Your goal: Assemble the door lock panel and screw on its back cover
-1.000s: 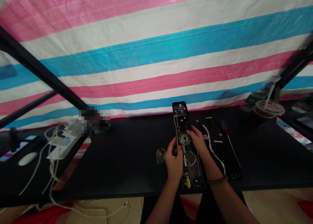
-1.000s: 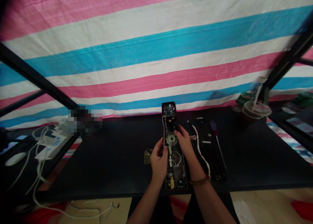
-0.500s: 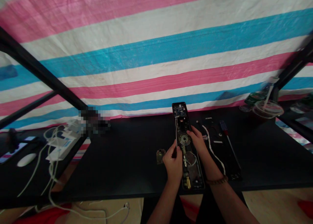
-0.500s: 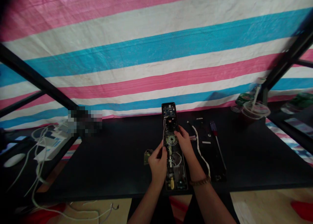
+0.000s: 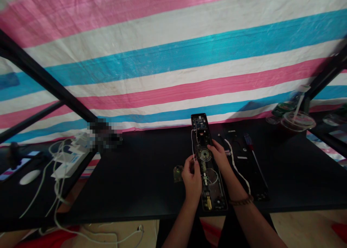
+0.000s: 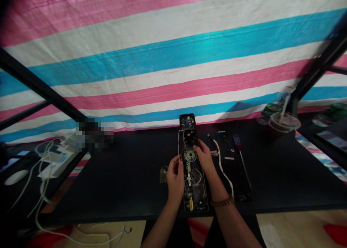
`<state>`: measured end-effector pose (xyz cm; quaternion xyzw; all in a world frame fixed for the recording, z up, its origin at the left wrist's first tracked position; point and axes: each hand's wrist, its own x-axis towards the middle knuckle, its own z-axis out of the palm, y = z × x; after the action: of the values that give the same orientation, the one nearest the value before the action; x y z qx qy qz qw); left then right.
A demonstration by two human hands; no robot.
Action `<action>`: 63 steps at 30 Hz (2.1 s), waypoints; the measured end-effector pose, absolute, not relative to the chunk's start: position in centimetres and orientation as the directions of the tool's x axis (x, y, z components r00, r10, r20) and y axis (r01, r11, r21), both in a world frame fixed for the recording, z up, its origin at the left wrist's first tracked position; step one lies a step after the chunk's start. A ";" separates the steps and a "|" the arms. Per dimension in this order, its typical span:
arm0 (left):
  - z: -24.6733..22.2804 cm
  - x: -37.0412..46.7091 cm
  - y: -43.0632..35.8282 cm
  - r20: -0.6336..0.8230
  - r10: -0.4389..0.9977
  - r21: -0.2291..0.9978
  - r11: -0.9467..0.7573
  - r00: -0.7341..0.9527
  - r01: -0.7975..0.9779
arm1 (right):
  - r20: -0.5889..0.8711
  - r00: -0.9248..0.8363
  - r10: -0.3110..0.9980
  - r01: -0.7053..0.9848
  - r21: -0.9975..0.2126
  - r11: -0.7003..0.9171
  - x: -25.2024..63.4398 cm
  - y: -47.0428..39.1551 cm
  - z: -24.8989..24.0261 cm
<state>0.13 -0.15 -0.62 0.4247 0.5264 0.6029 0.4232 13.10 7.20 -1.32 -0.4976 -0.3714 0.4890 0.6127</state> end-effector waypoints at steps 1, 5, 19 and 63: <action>-0.6 0.1 -0.1 0.062 0.957 0.994 -0.084 -0.282 -0.066 | -0.033 0.245 0.969 -0.225 -0.974 0.024 13.1 7.2 -1.4; -0.7 0.2 0.0 0.050 0.959 0.994 -0.075 -0.279 -0.079 | -0.033 0.263 0.964 -0.225 -0.974 0.028 13.1 7.3 -1.4; -1.0 -0.1 -0.1 0.142 0.965 0.989 -0.147 -0.219 -0.004 | 0.066 0.301 0.951 -0.164 -0.979 0.120 12.8 7.0 -1.2; -1.9 -0.1 0.7 0.164 0.972 0.986 -0.161 -0.166 0.031 | 0.179 -0.437 0.881 0.885 -0.088 0.457 10.7 14.0 10.5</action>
<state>-0.07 0.73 -1.87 0.4997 0.5022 0.5751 0.4090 10.72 14.00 10.47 -0.5209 -0.8477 -0.0094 0.1000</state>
